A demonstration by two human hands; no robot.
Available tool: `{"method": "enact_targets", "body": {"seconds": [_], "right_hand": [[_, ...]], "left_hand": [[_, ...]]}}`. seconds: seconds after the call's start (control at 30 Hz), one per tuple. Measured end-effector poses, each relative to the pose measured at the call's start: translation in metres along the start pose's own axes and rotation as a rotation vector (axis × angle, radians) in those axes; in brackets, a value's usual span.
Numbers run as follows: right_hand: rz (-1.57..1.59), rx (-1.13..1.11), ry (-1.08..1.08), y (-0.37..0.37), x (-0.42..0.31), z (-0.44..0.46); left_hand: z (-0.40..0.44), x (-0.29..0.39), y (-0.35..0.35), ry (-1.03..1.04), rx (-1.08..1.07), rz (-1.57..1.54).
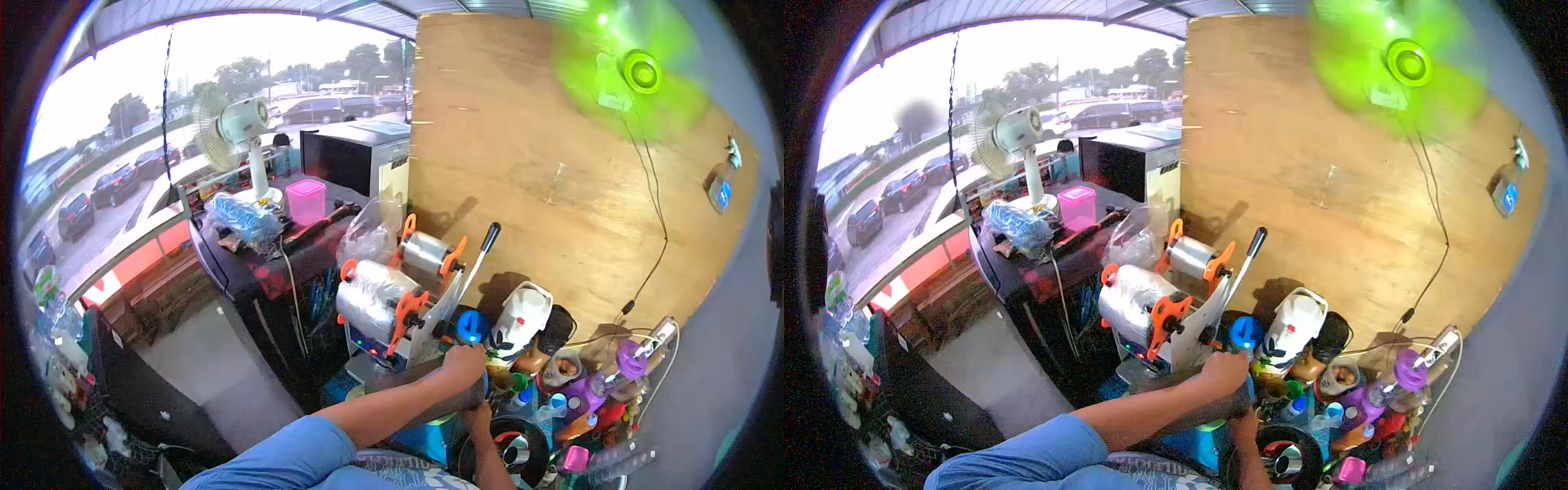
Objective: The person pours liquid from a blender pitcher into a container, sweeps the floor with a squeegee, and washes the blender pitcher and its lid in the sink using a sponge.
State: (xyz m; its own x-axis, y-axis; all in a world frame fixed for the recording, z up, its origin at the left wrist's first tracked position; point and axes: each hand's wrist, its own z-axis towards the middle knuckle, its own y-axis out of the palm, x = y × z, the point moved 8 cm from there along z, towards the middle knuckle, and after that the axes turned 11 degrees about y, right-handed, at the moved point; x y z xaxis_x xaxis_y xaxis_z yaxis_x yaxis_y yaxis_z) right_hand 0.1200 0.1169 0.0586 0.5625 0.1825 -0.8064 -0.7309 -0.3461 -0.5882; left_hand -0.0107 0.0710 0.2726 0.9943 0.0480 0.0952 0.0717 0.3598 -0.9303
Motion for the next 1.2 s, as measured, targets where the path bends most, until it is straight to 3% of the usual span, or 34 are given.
{"method": "enact_targets", "body": {"seconds": [0.9, 1.03, 1.1, 1.2], "right_hand": [[0.101, 0.036, -0.077, -0.010, -0.020, -0.016], [0.123, 0.027, -0.125, -0.015, -0.032, -0.017], [-0.079, 0.067, -0.156, -0.014, -0.032, -0.016], [-0.013, -0.057, -0.080, -0.010, -0.035, -0.015]], "left_hand": [[-0.002, 0.005, -0.003, 0.027, 0.086, 0.089], [0.004, -0.003, 0.014, -0.023, 0.032, 0.060], [0.006, -0.005, 0.018, -0.012, -0.025, 0.056], [0.011, -0.004, 0.020, 0.020, -0.194, 0.093]]}}
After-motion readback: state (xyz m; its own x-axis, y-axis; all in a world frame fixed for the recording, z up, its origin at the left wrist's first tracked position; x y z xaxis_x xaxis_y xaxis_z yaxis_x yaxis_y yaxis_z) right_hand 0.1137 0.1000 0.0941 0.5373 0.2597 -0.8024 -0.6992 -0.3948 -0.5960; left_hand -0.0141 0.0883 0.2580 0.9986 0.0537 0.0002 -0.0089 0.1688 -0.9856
